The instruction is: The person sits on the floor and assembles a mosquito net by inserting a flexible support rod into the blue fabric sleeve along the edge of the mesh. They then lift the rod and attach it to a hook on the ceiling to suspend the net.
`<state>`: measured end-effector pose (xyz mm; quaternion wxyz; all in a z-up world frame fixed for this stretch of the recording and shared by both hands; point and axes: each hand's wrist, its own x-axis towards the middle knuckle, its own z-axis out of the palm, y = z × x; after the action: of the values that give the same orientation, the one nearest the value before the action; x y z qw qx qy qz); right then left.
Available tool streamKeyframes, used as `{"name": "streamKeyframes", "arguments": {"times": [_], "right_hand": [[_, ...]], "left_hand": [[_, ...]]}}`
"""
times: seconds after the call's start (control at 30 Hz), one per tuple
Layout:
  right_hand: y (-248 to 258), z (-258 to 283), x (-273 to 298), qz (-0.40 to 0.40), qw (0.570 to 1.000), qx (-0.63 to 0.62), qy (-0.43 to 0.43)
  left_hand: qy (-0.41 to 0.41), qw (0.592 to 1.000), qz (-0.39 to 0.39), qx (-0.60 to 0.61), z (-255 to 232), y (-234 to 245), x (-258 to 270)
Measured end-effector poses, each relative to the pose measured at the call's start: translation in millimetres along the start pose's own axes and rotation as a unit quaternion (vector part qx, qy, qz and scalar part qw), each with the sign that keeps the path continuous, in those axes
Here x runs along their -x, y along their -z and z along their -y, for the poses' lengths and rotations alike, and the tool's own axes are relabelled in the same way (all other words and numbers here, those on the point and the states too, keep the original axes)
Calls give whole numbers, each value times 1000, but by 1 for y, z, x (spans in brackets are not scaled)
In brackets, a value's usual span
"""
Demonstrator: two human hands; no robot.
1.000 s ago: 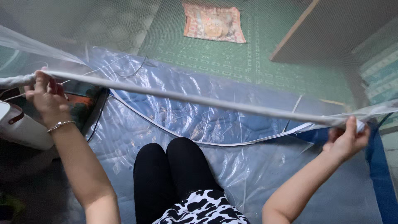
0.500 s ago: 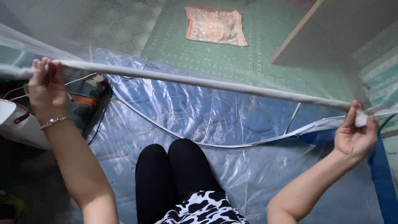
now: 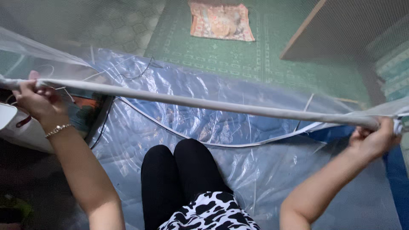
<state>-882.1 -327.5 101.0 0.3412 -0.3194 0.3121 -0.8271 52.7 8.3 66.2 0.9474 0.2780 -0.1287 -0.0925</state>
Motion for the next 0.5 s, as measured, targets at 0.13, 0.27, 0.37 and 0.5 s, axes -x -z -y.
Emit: {"name": "streamKeyframes", "arguments": {"times": [0.13, 0.27, 0.37, 0.5], "right_hand": [[2, -1, 8, 126, 963, -194, -136], [-35, -26, 89, 284, 906, -262, -172], [-95, -77, 191, 370, 897, -189, -152], [-211, -129, 353, 538, 750, -132, -360]], "left_hand": [[86, 985, -8, 151, -3, -6, 0], [88, 975, -2, 205, -10, -35, 19], [85, 971, 1, 224, -8, -38, 21], [96, 974, 2, 207, 5, -32, 4]]}}
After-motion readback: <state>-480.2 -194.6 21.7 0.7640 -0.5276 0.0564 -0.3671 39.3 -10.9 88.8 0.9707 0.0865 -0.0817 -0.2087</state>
